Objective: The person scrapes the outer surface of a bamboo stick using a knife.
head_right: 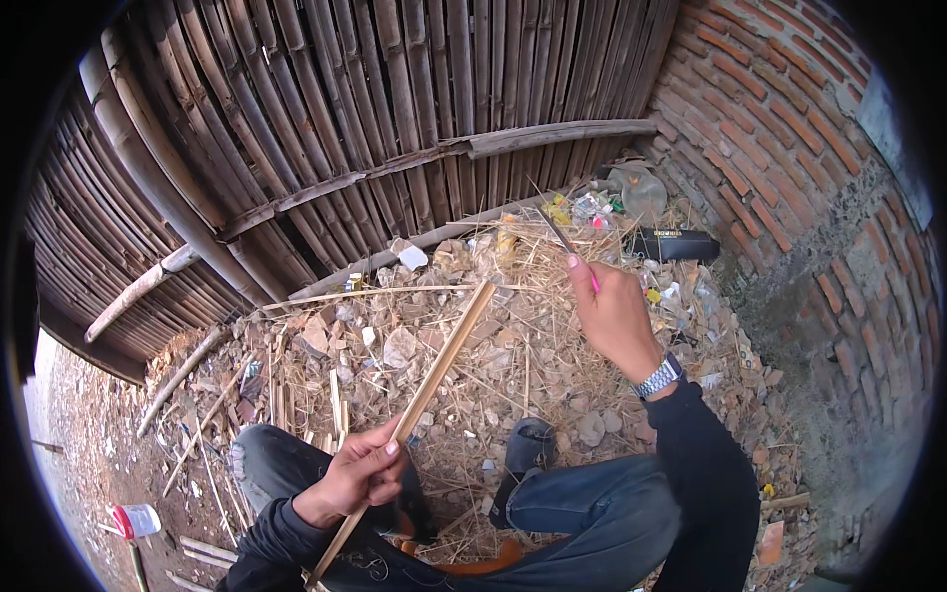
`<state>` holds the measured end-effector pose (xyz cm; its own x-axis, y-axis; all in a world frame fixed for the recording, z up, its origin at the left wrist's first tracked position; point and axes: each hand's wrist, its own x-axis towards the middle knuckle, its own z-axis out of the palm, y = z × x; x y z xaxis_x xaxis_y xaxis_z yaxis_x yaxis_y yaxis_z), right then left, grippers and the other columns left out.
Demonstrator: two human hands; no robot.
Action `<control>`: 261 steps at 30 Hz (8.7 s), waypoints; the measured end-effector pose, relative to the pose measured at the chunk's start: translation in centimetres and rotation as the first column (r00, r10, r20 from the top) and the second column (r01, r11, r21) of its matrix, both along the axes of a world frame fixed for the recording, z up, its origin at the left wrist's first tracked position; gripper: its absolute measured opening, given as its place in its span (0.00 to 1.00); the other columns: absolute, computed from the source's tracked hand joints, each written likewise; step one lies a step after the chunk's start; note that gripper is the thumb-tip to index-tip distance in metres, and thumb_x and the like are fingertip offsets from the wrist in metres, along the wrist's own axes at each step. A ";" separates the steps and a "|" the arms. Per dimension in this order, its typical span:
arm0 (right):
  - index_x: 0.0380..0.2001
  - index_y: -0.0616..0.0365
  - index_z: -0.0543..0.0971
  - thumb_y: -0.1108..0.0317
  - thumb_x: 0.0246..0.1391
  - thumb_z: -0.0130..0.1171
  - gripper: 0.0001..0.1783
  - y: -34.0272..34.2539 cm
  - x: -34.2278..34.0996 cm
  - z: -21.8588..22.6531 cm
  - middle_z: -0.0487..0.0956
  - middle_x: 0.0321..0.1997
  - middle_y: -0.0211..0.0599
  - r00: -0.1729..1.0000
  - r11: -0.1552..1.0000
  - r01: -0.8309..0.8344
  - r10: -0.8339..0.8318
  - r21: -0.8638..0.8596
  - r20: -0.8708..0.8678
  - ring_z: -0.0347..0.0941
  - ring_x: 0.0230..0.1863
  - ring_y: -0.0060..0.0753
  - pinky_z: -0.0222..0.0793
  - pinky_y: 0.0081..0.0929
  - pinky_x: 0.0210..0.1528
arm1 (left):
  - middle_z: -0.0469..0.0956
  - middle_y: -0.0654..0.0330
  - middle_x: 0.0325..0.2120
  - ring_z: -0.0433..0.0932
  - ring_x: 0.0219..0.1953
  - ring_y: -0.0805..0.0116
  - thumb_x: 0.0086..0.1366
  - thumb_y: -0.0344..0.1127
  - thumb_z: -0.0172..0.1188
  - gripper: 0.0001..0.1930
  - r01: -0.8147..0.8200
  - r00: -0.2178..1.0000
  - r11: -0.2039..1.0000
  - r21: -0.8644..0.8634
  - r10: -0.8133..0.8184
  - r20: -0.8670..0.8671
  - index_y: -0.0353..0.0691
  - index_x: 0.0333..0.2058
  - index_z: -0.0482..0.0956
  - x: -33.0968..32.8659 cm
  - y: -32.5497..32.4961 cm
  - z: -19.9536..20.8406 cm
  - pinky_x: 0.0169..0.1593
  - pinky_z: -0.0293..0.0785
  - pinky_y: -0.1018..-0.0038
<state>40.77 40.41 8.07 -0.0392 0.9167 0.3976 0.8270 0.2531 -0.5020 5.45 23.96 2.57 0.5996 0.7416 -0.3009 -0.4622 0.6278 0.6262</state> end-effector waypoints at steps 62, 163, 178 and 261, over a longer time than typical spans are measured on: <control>0.23 0.59 0.77 0.45 0.70 0.50 0.29 -10.1 -11.5 -0.6 0.74 0.10 0.43 0.802 0.838 -0.493 0.542 -0.234 0.250 0.78 0.14 0.46 0.72 0.45 0.16 | 0.58 0.70 0.21 0.55 0.16 0.81 0.81 0.36 0.47 0.23 -0.056 0.986 0.995 0.086 0.069 -0.154 0.47 0.71 0.66 -0.1 0.5 -1.2 0.18 0.52 0.82; 0.29 0.60 0.79 0.54 0.69 0.61 0.20 -4.6 -11.1 0.5 0.71 0.16 0.23 0.668 0.843 -0.524 0.318 -0.121 -0.673 0.64 0.19 0.18 0.60 0.29 0.22 | 0.55 0.69 0.20 0.53 0.16 0.81 0.82 0.41 0.45 0.26 0.021 0.990 1.000 -0.014 -0.019 0.142 0.40 0.73 0.60 -0.1 1.0 0.6 0.18 0.49 0.81; 0.25 0.65 0.77 0.54 0.74 0.51 0.27 -1.7 -4.1 3.7 0.64 0.12 0.39 0.954 0.975 -0.209 0.219 0.073 -0.204 0.60 0.15 0.30 0.56 0.33 0.21 | 0.66 0.76 0.22 0.61 0.22 0.87 0.77 0.31 0.56 0.22 0.000 0.886 0.888 0.459 0.212 -0.412 0.35 0.67 0.71 -0.3 -0.5 -1.0 0.27 0.59 0.85; 0.27 0.63 0.74 0.55 0.75 0.48 0.25 -0.3 -5.1 -0.1 0.66 0.14 0.39 0.946 0.978 -0.197 0.207 0.063 -0.250 0.63 0.15 0.32 0.57 0.38 0.22 | 0.68 0.75 0.18 0.61 0.19 0.85 0.74 0.31 0.61 0.21 -0.030 0.871 0.883 0.469 0.253 -0.421 0.34 0.64 0.75 -0.1 1.6 -1.8 0.23 0.57 0.82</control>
<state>35.64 40.14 7.94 -0.1153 0.8847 0.4517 0.6032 0.4237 -0.6757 5.33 25.60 0.80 0.3526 0.9255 -0.1381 -0.1144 0.1891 0.9753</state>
